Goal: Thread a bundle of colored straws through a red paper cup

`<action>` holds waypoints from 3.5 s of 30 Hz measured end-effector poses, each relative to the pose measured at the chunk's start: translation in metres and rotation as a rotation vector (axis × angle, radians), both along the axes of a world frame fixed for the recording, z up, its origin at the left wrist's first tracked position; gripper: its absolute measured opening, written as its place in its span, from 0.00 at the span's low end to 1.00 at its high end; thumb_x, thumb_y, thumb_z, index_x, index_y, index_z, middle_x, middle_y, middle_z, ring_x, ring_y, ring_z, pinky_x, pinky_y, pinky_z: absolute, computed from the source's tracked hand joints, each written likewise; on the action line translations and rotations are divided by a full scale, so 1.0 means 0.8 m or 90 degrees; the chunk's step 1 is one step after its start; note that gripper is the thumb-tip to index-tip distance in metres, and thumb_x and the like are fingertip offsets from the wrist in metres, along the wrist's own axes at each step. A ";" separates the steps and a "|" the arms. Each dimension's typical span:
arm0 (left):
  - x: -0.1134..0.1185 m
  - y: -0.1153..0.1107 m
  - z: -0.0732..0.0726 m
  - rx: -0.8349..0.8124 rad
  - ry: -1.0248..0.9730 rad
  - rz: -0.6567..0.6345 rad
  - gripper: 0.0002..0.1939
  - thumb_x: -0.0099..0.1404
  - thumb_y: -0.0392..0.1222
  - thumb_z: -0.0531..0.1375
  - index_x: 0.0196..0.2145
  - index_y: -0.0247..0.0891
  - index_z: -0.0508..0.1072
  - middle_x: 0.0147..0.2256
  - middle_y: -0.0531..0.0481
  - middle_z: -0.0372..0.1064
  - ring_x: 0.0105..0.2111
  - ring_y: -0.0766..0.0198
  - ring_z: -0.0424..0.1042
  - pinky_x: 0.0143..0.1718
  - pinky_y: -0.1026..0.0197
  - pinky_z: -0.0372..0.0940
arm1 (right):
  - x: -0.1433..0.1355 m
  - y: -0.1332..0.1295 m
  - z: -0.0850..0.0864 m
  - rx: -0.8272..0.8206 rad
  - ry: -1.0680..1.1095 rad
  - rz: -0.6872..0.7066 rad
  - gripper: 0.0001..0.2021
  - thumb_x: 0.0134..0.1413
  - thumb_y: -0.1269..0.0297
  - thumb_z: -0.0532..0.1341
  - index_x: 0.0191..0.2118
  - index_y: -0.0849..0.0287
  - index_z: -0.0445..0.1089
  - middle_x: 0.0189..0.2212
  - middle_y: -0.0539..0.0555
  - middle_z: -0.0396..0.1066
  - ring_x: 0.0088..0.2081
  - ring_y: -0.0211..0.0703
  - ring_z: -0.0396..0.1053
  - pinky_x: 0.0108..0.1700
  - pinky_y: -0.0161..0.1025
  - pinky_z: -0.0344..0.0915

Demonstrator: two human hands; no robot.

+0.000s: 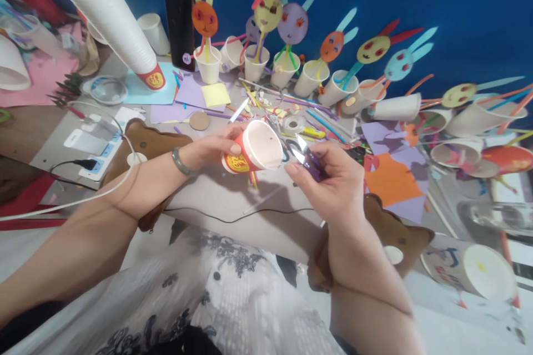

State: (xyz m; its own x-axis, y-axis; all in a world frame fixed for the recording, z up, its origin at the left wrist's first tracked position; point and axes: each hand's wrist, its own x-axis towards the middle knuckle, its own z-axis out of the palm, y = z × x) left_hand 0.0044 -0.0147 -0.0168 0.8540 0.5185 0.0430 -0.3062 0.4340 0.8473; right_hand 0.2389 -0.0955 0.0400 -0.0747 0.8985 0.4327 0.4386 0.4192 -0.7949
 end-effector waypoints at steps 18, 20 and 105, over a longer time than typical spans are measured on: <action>0.014 0.005 -0.006 0.030 -0.006 0.128 0.32 0.52 0.57 0.75 0.49 0.38 0.74 0.46 0.40 0.79 0.47 0.50 0.80 0.50 0.50 0.73 | 0.000 -0.002 0.000 0.017 -0.139 -0.017 0.10 0.56 0.58 0.70 0.32 0.57 0.70 0.21 0.44 0.63 0.21 0.30 0.53 0.22 0.32 0.52; 0.013 0.005 -0.005 0.035 0.000 0.128 0.32 0.52 0.57 0.75 0.49 0.38 0.73 0.46 0.40 0.79 0.46 0.51 0.80 0.50 0.50 0.73 | -0.001 -0.002 0.002 0.024 -0.142 -0.021 0.10 0.56 0.58 0.69 0.31 0.56 0.70 0.21 0.44 0.63 0.20 0.30 0.53 0.22 0.32 0.52; 0.021 -0.004 -0.049 0.639 0.107 0.455 0.35 0.46 0.53 0.75 0.50 0.42 0.70 0.57 0.37 0.68 0.63 0.37 0.66 0.67 0.31 0.53 | -0.009 -0.002 -0.040 0.119 -0.265 0.014 0.10 0.52 0.71 0.64 0.37 0.49 0.78 0.25 0.49 0.77 0.22 0.41 0.71 0.27 0.39 0.65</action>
